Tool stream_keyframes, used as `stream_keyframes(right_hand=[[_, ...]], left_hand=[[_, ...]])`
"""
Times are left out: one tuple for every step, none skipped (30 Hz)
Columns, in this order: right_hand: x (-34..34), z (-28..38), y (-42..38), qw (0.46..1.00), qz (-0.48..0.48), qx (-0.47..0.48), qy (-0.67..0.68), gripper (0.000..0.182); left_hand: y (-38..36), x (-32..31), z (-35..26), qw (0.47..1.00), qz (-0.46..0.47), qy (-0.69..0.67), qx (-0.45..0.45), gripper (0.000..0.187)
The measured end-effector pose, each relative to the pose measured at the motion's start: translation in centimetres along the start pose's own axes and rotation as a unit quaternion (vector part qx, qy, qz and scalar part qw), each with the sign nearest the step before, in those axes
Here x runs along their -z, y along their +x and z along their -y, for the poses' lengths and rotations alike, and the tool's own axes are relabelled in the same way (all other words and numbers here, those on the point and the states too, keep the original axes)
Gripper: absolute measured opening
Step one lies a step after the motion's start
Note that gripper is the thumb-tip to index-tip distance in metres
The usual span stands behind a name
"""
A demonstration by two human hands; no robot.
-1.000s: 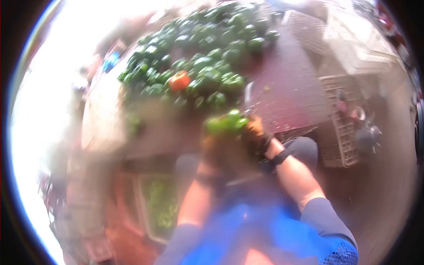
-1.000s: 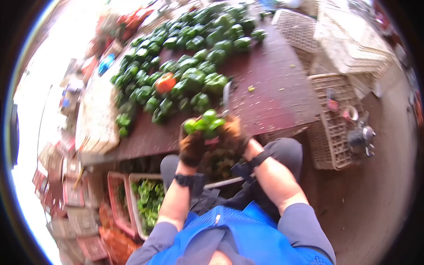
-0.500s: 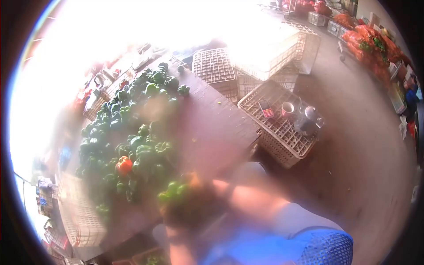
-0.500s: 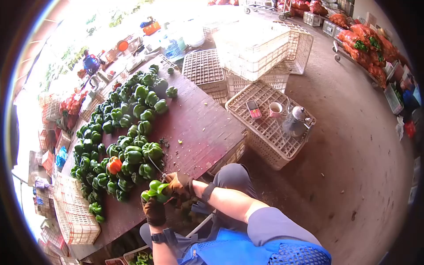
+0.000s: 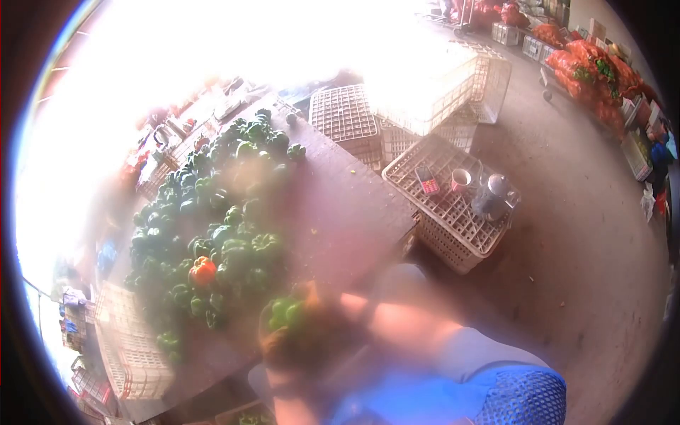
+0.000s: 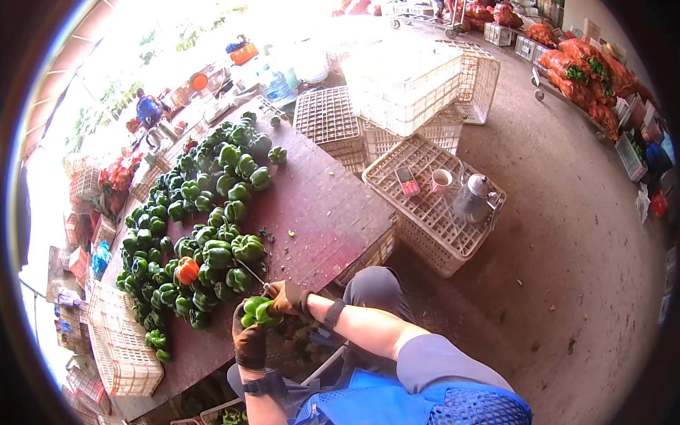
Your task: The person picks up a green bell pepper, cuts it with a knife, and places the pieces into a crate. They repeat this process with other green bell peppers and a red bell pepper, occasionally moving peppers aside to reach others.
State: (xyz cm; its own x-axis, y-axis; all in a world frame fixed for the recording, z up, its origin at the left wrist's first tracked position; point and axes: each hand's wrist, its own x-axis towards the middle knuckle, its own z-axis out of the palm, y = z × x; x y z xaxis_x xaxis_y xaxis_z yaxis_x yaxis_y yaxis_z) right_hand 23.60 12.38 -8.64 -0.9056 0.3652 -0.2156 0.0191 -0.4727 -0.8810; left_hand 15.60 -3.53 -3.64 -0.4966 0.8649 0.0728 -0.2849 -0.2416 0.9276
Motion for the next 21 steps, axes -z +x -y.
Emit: stream_keyframes(right_hand=[[0.3,-1.0,0.5,1.0,-0.009,0.014,-0.017,0.028],[0.9,-3.0,1.6,0.999,-0.018,0.029,-0.034,0.028],[1.2,-3.1,1.7,0.997,-0.029,0.037,-0.067,0.029],[1.3,-3.4,1.7,0.993,-0.035,0.043,-0.104,0.03],[1.2,-3.2,1.5,0.989,-0.037,0.05,-0.131,0.032],[0.8,-2.1,0.7,0.986,-0.041,0.049,-0.153,0.033],[0.4,-1.1,-0.3,0.985,-0.039,0.055,-0.158,0.034],[-0.1,0.5,-1.5,0.984,-0.036,0.062,-0.163,0.034],[-0.7,1.8,-2.5,0.987,-0.029,0.059,-0.15,0.035],[-1.0,2.9,-3.1,0.989,-0.022,0.055,-0.138,0.035],[-1.0,3.7,-3.5,0.987,-0.034,0.046,-0.153,0.036],[-1.1,4.3,-3.8,0.984,-0.045,0.036,-0.168,0.036],[-1.1,4.6,-3.9,0.981,-0.056,0.026,-0.184,0.036],[-0.9,4.3,-3.7,0.979,-0.059,0.021,-0.193,0.036],[-0.8,4.1,-3.6,0.981,-0.058,0.012,-0.183,0.035],[-0.7,3.8,-3.5,0.983,-0.056,0.003,-0.173,0.035],[-0.8,3.7,-3.4,0.985,-0.052,-0.007,-0.165,0.034],[-0.6,2.8,-2.6,0.986,-0.048,-0.005,-0.162,0.035],[0.1,1.9,-1.8,0.982,-0.061,0.004,-0.178,0.036],[0.5,1.5,-1.1,0.979,-0.066,0.01,-0.192,0.037],[0.2,0.5,-0.6,0.979,-0.06,0.016,-0.193,0.04]], left_hand=[[0.0,-0.4,-0.8,0.999,0.009,-0.023,0.04,0.06],[0.1,-0.8,-1.5,0.996,0.018,-0.046,0.08,0.065],[0.4,-0.9,-1.7,0.99,0.029,-0.069,0.12,0.07],[0.6,-0.8,-1.1,0.991,-0.004,0.018,0.13,0.067],[0.8,-0.3,-0.6,0.989,0.01,0.035,0.143,0.067],[1.1,0.2,-0.2,0.986,0.024,0.051,0.155,0.067],[1.2,0.6,0.1,0.983,0.037,0.068,0.168,0.067],[1.2,-0.4,-0.3,0.988,0.04,0.044,0.145,0.064],[1.3,-0.1,0.1,0.992,0.016,0.025,0.124,0.063],[1.3,0.4,0.9,0.995,-0.008,0.004,0.103,0.063],[1.3,0.6,1.5,0.996,-0.032,-0.017,0.083,0.063],[1.3,0.3,1.6,0.997,-0.039,-0.014,0.065,0.063],[1.3,0.0,1.6,0.997,-0.046,-0.006,0.059,0.063],[1.2,-0.3,1.6,0.997,-0.053,0.004,0.054,0.064],[1.1,-0.3,1.7,0.997,-0.061,0.014,0.048,0.065],[1.2,-0.1,1.8,0.997,-0.064,0.031,0.044,0.065],[1.4,0.2,2.1,0.996,-0.069,0.047,0.04,0.066],[1.3,0.5,2.3,0.994,-0.076,0.064,0.036,0.067],[1.4,0.1,2.3,0.995,-0.063,0.07,0.031,0.067],[1.7,-0.6,1.9,0.995,-0.057,0.079,0.027,0.067],[1.6,-0.9,1.3,0.993,-0.061,0.092,0.027,0.068]])
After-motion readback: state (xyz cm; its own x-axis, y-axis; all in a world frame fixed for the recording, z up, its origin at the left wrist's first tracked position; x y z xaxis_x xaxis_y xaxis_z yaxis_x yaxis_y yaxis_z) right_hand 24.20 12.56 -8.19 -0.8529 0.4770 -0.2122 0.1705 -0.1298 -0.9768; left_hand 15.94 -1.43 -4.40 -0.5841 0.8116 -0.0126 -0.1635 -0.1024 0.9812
